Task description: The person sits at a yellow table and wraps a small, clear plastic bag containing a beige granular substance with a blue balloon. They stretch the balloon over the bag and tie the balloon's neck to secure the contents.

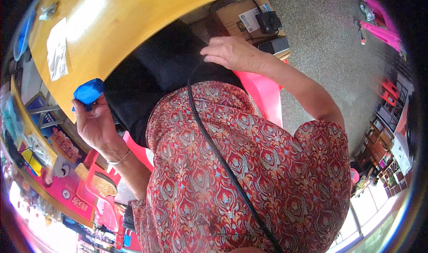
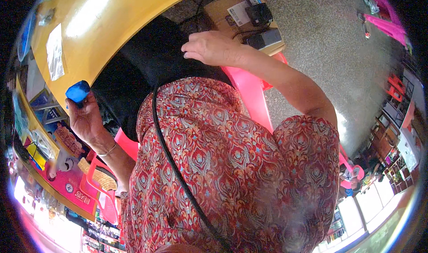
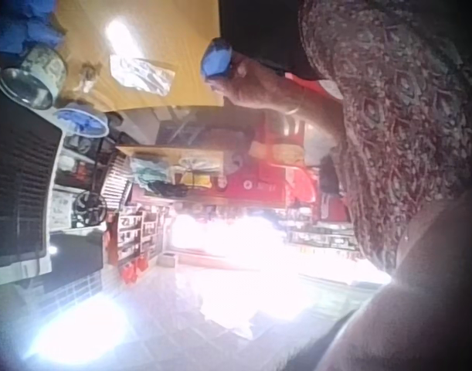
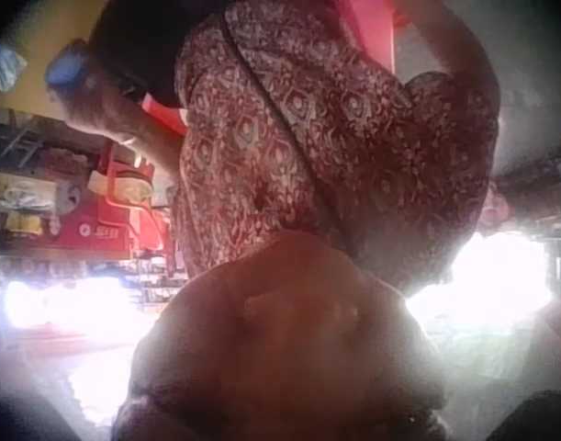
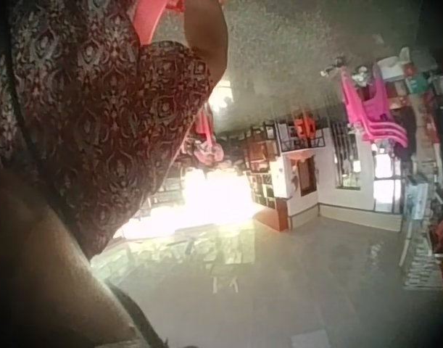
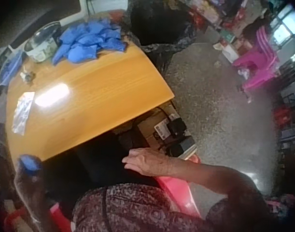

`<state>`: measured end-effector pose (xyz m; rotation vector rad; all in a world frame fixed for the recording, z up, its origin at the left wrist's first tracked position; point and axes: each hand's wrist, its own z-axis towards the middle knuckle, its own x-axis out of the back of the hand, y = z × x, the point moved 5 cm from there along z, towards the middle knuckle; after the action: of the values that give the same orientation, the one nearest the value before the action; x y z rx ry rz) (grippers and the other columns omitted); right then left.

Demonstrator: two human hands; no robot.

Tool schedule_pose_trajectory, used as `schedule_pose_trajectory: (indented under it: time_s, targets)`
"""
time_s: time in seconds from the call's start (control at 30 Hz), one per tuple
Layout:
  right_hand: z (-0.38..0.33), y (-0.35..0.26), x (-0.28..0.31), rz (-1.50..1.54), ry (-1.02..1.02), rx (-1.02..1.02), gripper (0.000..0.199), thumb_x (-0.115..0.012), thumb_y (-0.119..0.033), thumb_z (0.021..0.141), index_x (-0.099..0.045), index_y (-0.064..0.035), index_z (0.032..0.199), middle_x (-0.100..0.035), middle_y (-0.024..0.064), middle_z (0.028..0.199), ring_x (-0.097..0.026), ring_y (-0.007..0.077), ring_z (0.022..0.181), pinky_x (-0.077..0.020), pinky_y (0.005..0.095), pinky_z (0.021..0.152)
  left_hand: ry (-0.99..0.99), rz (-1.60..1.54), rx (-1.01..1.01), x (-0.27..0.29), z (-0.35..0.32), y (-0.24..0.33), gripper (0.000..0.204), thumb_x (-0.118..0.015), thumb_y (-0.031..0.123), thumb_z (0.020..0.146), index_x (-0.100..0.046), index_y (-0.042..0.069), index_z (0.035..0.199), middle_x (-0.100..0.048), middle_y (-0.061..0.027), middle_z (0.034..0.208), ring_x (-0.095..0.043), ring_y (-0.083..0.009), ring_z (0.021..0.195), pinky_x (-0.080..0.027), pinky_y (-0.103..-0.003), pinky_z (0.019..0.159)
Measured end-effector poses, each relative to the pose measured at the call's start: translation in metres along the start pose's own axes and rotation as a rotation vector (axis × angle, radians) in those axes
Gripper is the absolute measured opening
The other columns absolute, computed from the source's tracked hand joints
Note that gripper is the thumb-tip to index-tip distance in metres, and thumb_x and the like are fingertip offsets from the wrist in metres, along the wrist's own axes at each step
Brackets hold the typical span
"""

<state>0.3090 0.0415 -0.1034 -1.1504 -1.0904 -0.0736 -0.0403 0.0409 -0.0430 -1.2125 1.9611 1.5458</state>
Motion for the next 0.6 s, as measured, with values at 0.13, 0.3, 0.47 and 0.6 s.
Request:
schedule_pose_trajectory:
  time_s: [0.13,0.3,0.47,0.6]
  targets:
    - [0.013,-0.004,0.008,0.004,0.062,-0.057,0.024,-0.055,-0.025,0.088,-0.063,-0.0043,0.099,-0.059,0.013,0.084,-0.059,0.0315,0.082,-0.048,0.0399,0.072,0.021,0.005,-0.004,0.0,0.0,-0.003,0.02,-0.055,0.011,0.09,-0.055,-0.002,0.105,-0.058,-0.016,0.111,-0.053,-0.0297,0.107,-0.039,-0.052,0.097]
    - [0.031,0.011,0.006,0.013,0.127,-0.055,0.025,-0.057,-0.023,0.087,-0.062,-0.0024,0.1,-0.061,0.0151,0.089,-0.059,0.034,0.084,-0.048,0.0414,0.075,0.065,0.069,-0.027,0.004,-0.002,-0.005,0.022,-0.055,0.012,0.09,-0.053,-0.001,0.108,-0.057,-0.0165,0.114,-0.051,-0.0306,0.11,-0.036,-0.051,0.098]
    - [0.029,0.014,-0.009,0.031,0.057,-0.015,0.027,-0.059,-0.023,0.085,-0.062,-0.0025,0.103,-0.061,0.018,0.089,-0.059,0.0364,0.085,-0.0482,0.0431,0.077,0.057,0.074,-0.007,0.003,-0.006,-0.014,0.022,-0.055,0.011,0.09,-0.053,-0.002,0.107,-0.057,-0.0171,0.114,-0.051,-0.0303,0.11,-0.035,-0.052,0.1]
    - [0.02,0.02,-0.016,0.067,-0.025,0.012,0.029,-0.059,-0.021,0.084,-0.061,-0.0038,0.107,-0.061,0.0184,0.09,-0.059,0.0366,0.086,-0.0484,0.043,0.078,0.095,0.082,0.016,0.003,-0.006,-0.024,0.021,-0.055,0.011,0.09,-0.053,-0.003,0.106,-0.057,-0.0166,0.114,-0.051,-0.03,0.111,-0.034,-0.051,0.101]
